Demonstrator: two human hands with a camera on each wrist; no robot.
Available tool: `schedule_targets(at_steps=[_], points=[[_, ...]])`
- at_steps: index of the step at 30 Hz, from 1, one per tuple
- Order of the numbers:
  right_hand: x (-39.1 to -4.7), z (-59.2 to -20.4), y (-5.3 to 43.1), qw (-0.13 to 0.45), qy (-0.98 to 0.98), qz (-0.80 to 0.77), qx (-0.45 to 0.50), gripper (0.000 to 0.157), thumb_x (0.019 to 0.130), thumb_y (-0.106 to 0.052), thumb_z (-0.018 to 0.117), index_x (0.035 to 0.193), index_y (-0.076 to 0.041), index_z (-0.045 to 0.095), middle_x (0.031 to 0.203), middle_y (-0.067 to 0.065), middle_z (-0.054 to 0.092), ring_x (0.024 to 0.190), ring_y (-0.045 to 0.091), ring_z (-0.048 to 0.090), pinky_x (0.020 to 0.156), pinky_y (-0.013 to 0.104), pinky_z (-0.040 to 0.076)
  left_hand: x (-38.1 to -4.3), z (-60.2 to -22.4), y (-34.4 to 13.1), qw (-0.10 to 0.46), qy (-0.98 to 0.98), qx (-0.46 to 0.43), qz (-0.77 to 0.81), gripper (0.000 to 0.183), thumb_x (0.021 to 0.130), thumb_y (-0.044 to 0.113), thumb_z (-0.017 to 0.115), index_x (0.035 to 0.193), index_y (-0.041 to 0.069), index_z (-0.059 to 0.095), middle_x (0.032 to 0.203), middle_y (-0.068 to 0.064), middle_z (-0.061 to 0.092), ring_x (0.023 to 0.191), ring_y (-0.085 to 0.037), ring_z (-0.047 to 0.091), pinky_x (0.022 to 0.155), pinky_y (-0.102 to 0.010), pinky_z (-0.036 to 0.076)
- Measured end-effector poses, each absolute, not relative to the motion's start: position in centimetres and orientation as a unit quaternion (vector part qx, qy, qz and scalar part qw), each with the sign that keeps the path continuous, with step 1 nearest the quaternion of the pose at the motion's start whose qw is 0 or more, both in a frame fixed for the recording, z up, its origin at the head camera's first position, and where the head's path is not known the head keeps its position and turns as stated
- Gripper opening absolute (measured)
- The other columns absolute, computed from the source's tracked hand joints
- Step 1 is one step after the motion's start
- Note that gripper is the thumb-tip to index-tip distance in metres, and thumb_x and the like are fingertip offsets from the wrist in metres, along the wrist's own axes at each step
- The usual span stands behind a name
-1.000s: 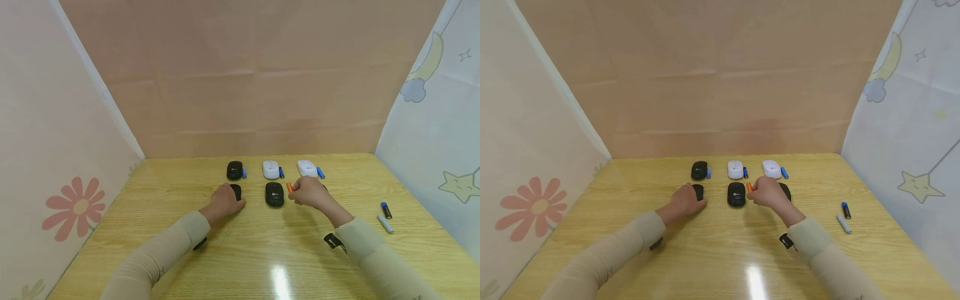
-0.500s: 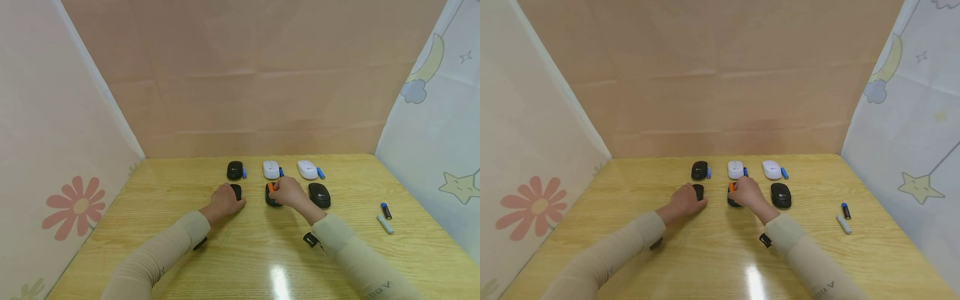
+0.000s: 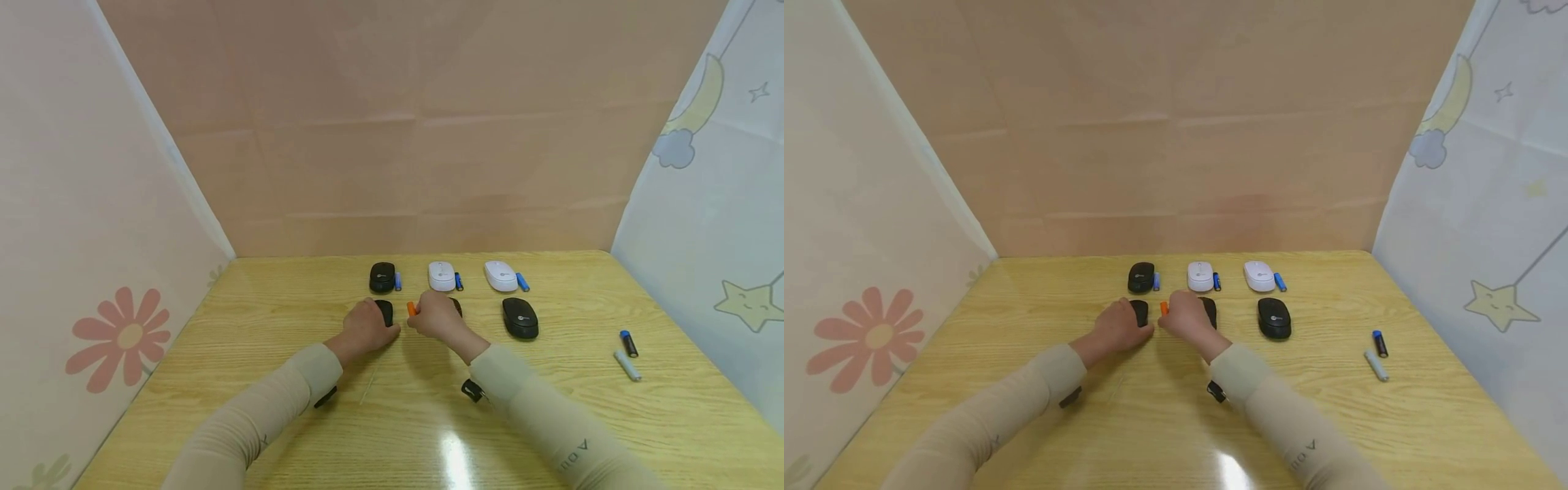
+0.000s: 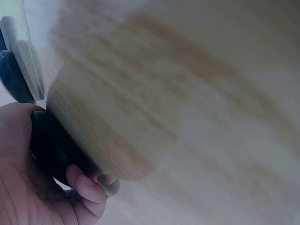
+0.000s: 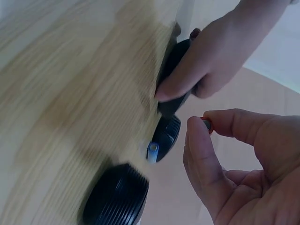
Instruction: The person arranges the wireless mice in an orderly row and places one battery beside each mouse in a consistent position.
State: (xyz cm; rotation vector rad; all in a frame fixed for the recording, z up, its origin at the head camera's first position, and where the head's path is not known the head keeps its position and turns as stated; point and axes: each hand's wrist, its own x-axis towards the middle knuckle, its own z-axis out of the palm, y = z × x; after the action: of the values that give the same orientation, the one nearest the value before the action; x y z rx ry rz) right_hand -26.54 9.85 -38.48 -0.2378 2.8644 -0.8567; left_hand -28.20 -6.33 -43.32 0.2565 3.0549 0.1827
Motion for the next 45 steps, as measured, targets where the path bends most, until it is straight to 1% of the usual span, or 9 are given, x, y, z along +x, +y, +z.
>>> schedule_targets(at_steps=[3, 7, 9, 13, 17, 21, 27, 35, 45], points=[[-26.9, -38.6, 8.8, 0.069, 0.955, -0.275, -0.083, 0.034, 0.082, -0.014, 0.075, 0.056, -0.008, 0.054, 0.055, 0.001, 0.056, 0.048, 0.012, 0.051, 0.046, 0.023, 0.039, -28.2, -43.3, -6.3, 0.041, 0.994, 0.077, 0.061, 0.074, 0.088, 0.062, 0.056, 0.112, -0.008, 0.052, 0.093, -0.015, 0.055, 0.081, -0.023, 0.059, 0.058, -0.032, 0.051], [-27.5, -38.9, 7.9, 0.068, 0.958, -0.266, -0.082, 0.031, 0.081, -0.015, 0.077, 0.065, -0.006, 0.052, 0.063, 0.003, 0.049, 0.053, 0.016, 0.045, 0.049, 0.026, 0.036, -28.2, -43.3, -6.3, 0.045, 0.994, 0.071, 0.067, 0.074, 0.088, 0.061, 0.056, 0.114, -0.008, 0.051, 0.096, -0.016, 0.056, 0.086, -0.024, 0.060, 0.064, -0.033, 0.053], [-27.7, -39.2, 7.8, 0.069, 0.959, -0.262, -0.078, 0.028, 0.080, -0.012, 0.076, 0.069, -0.006, 0.051, 0.065, 0.004, 0.047, 0.055, 0.016, 0.043, 0.051, 0.027, 0.035, -28.2, -43.3, -6.3, 0.046, 0.994, 0.074, 0.063, 0.074, 0.090, 0.060, 0.055, 0.116, -0.009, 0.051, 0.098, -0.016, 0.055, 0.088, -0.024, 0.059, 0.067, -0.033, 0.053], [-28.2, -39.7, 7.6, 0.067, 0.960, -0.262, -0.069, 0.020, 0.079, -0.005, 0.070, 0.071, -0.004, 0.051, 0.067, 0.005, 0.046, 0.058, 0.018, 0.041, 0.052, 0.029, 0.034, -28.2, -43.3, -6.2, 0.043, 0.994, 0.079, 0.059, 0.072, 0.090, 0.058, 0.055, 0.116, -0.010, 0.052, 0.100, -0.017, 0.055, 0.089, -0.025, 0.059, 0.067, -0.034, 0.053], [-28.7, -40.2, 7.6, 0.063, 0.965, -0.247, -0.065, 0.014, 0.080, -0.006, 0.067, 0.076, -0.002, 0.055, 0.070, 0.006, 0.049, 0.062, 0.021, 0.045, 0.055, 0.031, 0.037, -28.4, -43.4, -6.2, 0.042, 0.995, 0.079, 0.051, 0.073, 0.090, 0.059, 0.055, 0.116, -0.009, 0.052, 0.099, -0.017, 0.055, 0.089, -0.025, 0.059, 0.065, -0.033, 0.053], [-29.1, -40.8, 7.6, 0.068, 0.968, -0.236, -0.061, 0.016, 0.081, -0.009, 0.071, 0.080, -0.001, 0.057, 0.073, 0.007, 0.054, 0.065, 0.022, 0.049, 0.058, 0.032, 0.042, -28.5, -43.6, -6.2, 0.044, 0.995, 0.079, 0.048, 0.073, 0.090, 0.059, 0.055, 0.115, -0.009, 0.053, 0.098, -0.016, 0.055, 0.088, -0.024, 0.059, 0.063, -0.032, 0.052], [-29.4, -41.0, 7.6, 0.069, 0.967, -0.236, -0.062, 0.018, 0.081, -0.010, 0.073, 0.080, -0.002, 0.058, 0.073, 0.007, 0.055, 0.065, 0.022, 0.050, 0.059, 0.032, 0.043, -28.5, -43.4, -6.2, 0.049, 0.995, 0.074, 0.055, 0.073, 0.089, 0.059, 0.056, 0.116, -0.009, 0.051, 0.099, -0.017, 0.055, 0.088, -0.024, 0.060, 0.063, -0.033, 0.053], [-29.8, -41.2, 7.5, 0.075, 0.963, -0.254, -0.053, 0.019, 0.079, -0.011, 0.076, 0.080, -0.002, 0.059, 0.073, 0.006, 0.058, 0.065, 0.021, 0.053, 0.058, 0.031, 0.044, -28.4, -43.3, -6.2, 0.047, 0.994, 0.076, 0.063, 0.072, 0.089, 0.058, 0.056, 0.115, -0.009, 0.052, 0.098, -0.016, 0.055, 0.088, -0.024, 0.059, 0.065, -0.033, 0.053], [-29.8, -40.9, 7.4, 0.083, 0.961, -0.260, -0.050, 0.014, 0.076, -0.007, 0.072, 0.074, -0.004, 0.059, 0.068, 0.006, 0.056, 0.058, 0.020, 0.052, 0.050, 0.028, 0.041, -28.2, -43.1, -6.2, 0.045, 0.994, 0.077, 0.064, 0.071, 0.089, 0.056, 0.057, 0.115, -0.010, 0.051, 0.099, -0.018, 0.055, 0.089, -0.025, 0.059, 0.065, -0.034, 0.053]])
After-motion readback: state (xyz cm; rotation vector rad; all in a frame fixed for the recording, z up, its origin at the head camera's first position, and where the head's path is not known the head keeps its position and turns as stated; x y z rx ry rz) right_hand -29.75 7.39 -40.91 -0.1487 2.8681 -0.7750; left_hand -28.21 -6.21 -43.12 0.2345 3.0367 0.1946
